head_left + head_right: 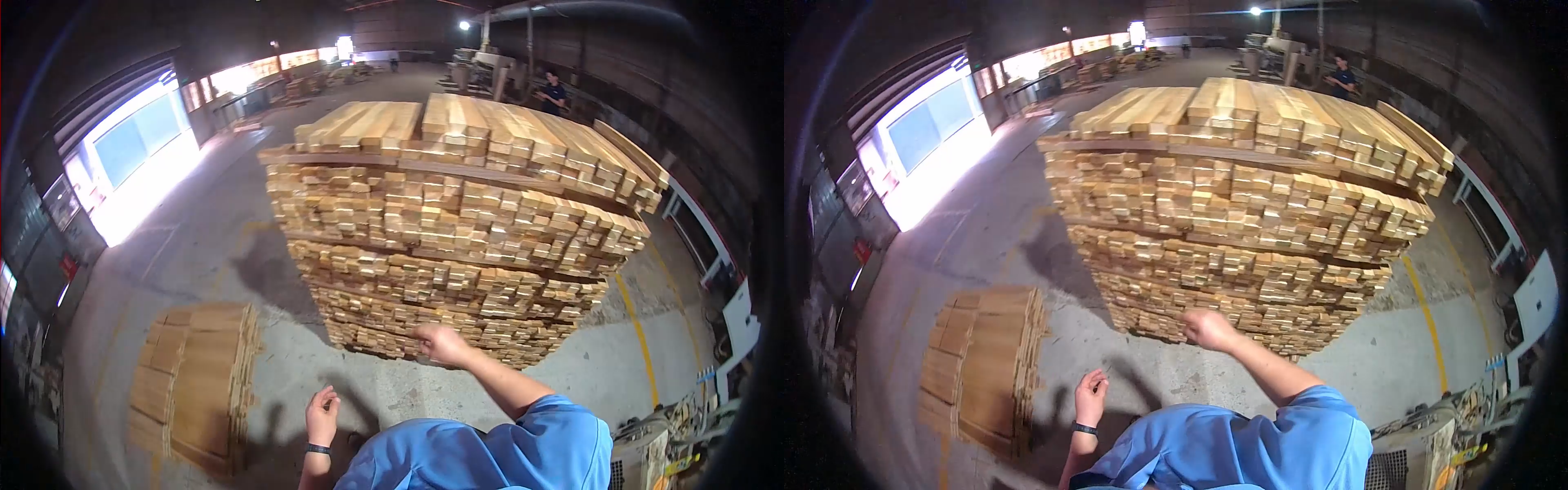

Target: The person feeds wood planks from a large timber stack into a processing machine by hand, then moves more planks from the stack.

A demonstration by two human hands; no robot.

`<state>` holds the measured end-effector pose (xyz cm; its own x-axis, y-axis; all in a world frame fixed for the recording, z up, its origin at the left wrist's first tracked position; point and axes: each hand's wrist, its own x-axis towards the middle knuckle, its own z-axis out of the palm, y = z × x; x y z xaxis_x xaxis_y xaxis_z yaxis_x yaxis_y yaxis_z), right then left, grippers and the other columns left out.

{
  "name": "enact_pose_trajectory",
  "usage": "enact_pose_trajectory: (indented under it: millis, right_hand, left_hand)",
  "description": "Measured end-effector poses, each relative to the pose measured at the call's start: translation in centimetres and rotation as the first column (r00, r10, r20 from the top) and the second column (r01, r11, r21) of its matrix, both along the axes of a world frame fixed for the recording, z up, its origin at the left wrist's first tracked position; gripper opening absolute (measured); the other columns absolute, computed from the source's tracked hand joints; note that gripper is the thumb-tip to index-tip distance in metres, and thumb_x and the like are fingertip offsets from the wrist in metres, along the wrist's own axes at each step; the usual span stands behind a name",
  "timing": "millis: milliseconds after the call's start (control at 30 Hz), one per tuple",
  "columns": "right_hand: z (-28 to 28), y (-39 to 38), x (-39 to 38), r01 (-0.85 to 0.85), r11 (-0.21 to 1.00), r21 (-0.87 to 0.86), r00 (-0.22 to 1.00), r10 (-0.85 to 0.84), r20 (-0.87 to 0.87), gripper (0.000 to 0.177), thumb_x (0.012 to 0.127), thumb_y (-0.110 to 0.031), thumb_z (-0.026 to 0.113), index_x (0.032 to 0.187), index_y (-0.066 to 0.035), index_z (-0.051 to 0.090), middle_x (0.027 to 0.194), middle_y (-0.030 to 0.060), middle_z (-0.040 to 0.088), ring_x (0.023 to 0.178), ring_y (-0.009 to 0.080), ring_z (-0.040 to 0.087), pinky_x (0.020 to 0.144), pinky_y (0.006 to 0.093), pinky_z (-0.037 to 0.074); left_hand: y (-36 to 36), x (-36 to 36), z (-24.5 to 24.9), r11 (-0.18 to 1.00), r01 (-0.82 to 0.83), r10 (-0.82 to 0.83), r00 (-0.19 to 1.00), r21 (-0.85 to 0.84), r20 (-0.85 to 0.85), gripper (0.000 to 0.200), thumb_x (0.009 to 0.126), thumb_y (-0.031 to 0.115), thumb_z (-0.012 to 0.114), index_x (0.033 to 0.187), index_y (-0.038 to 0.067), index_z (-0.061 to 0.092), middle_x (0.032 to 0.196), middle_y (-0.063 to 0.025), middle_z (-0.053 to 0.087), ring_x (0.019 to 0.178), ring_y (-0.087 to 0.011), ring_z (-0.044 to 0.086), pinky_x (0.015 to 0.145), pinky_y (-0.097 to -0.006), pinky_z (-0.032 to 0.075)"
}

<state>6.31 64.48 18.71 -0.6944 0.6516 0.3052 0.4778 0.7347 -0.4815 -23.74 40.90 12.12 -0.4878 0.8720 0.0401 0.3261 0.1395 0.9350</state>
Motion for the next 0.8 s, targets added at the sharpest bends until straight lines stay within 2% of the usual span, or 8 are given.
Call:
enact_pose_trajectory:
  millis: [67, 133, 233, 333, 467, 567, 700, 800]
  right_hand:
    - [4.8, 4.3, 1.6, 0.034, 0.961, 0.274, 0.999, -0.022, -0.046, 0.036, 0.085, -0.016, 0.072, 0.121, -0.009, 0.067, 0.106, 0.0153, 0.071, 0.097, 0.0352, 0.069, 0.086, 0.0451, 0.058]
    - [10.5, 7.9, 2.6, 0.113, 0.938, 0.328, 0.992, -0.126, 0.018, 0.043, 0.083, -0.014, 0.074, 0.125, -0.009, 0.065, 0.108, 0.0150, 0.070, 0.101, 0.0322, 0.068, 0.090, 0.0457, 0.057]
    - [18.5, 12.3, 2.6, 0.206, 0.685, 0.698, 0.963, -0.270, -0.019, 0.048, 0.087, -0.015, 0.073, 0.132, -0.007, 0.060, 0.123, 0.0160, 0.065, 0.115, 0.0313, 0.062, 0.101, 0.0456, 0.051]
    - [25.8, 16.1, 1.6, 0.290, 0.505, 0.813, 0.904, -0.424, -0.060, 0.068, 0.087, -0.019, 0.074, 0.148, -0.008, 0.046, 0.138, 0.0154, 0.056, 0.129, 0.0326, 0.051, 0.110, 0.0466, 0.042]
    - [32.2, 21.4, 0.5, 0.336, 0.400, 0.853, 0.821, -0.568, -0.056, 0.081, 0.079, -0.023, 0.081, 0.148, -0.006, 0.042, 0.142, 0.0139, 0.052, 0.134, 0.0314, 0.048, 0.111, 0.0429, 0.040]
    - [34.1, 25.2, 1.1, 0.251, 0.569, 0.783, 0.756, -0.621, 0.208, 0.081, 0.078, -0.026, 0.082, 0.146, -0.005, 0.043, 0.140, 0.0146, 0.055, 0.130, 0.0309, 0.053, 0.108, 0.0408, 0.044]
    - [37.6, 25.3, 0.0, 0.268, 0.715, 0.646, 0.678, -0.616, 0.400, 0.084, 0.078, -0.032, 0.083, 0.148, -0.005, 0.045, 0.140, 0.0162, 0.057, 0.121, 0.0334, 0.061, 0.101, 0.0423, 0.051]
    - [38.9, 25.6, -1.0, 0.273, 0.744, 0.610, 0.585, -0.632, 0.509, 0.084, 0.075, -0.032, 0.084, 0.145, -0.004, 0.048, 0.133, 0.0171, 0.061, 0.116, 0.0342, 0.064, 0.099, 0.0426, 0.053]
  left_hand:
    - [3.4, -0.9, 1.3, 0.997, 0.071, -0.071, 0.997, 0.010, -0.044, 0.035, 0.090, 0.004, 0.069, 0.125, 0.002, 0.065, 0.109, -0.0122, 0.071, 0.096, -0.0210, 0.070, 0.086, -0.0327, 0.055]
    - [7.1, -2.1, 2.6, 0.989, 0.146, -0.141, 0.986, 0.039, -0.093, 0.035, 0.092, 0.003, 0.068, 0.126, 0.000, 0.063, 0.109, -0.0113, 0.069, 0.095, -0.0177, 0.069, 0.085, -0.0291, 0.055]
    - [12.7, -3.3, 5.1, 0.973, 0.210, -0.199, 0.973, 0.097, -0.117, 0.034, 0.090, 0.002, 0.068, 0.124, 0.002, 0.065, 0.108, -0.0115, 0.067, 0.094, -0.0203, 0.069, 0.085, -0.0321, 0.056]
    - [17.7, -5.2, 6.4, 0.946, 0.283, -0.266, 0.956, 0.158, -0.121, 0.033, 0.090, 0.002, 0.068, 0.123, 0.003, 0.065, 0.106, -0.0114, 0.067, 0.094, -0.0215, 0.069, 0.084, -0.0331, 0.057]
    - [24.2, -7.4, 8.0, 0.902, 0.395, -0.365, 0.914, 0.174, -0.178, 0.033, 0.091, 0.002, 0.068, 0.123, 0.002, 0.065, 0.106, -0.0116, 0.068, 0.092, -0.0219, 0.069, 0.083, -0.0335, 0.057]
    - [27.5, -8.2, 9.2, 0.874, 0.452, -0.421, 0.887, 0.176, -0.187, 0.032, 0.091, 0.003, 0.068, 0.123, 0.002, 0.066, 0.106, -0.0120, 0.068, 0.092, -0.0223, 0.069, 0.082, -0.0338, 0.057]
    - [30.2, -8.6, 10.4, 0.849, 0.507, -0.472, 0.853, 0.147, -0.222, 0.033, 0.091, 0.002, 0.069, 0.124, 0.001, 0.065, 0.108, -0.0116, 0.068, 0.093, -0.0199, 0.069, 0.082, -0.0313, 0.057]
    - [31.4, -8.4, 10.1, 0.846, 0.511, -0.479, 0.854, 0.154, -0.201, 0.034, 0.090, 0.002, 0.069, 0.124, 0.001, 0.065, 0.107, -0.0123, 0.068, 0.091, -0.0202, 0.069, 0.081, -0.0312, 0.057]
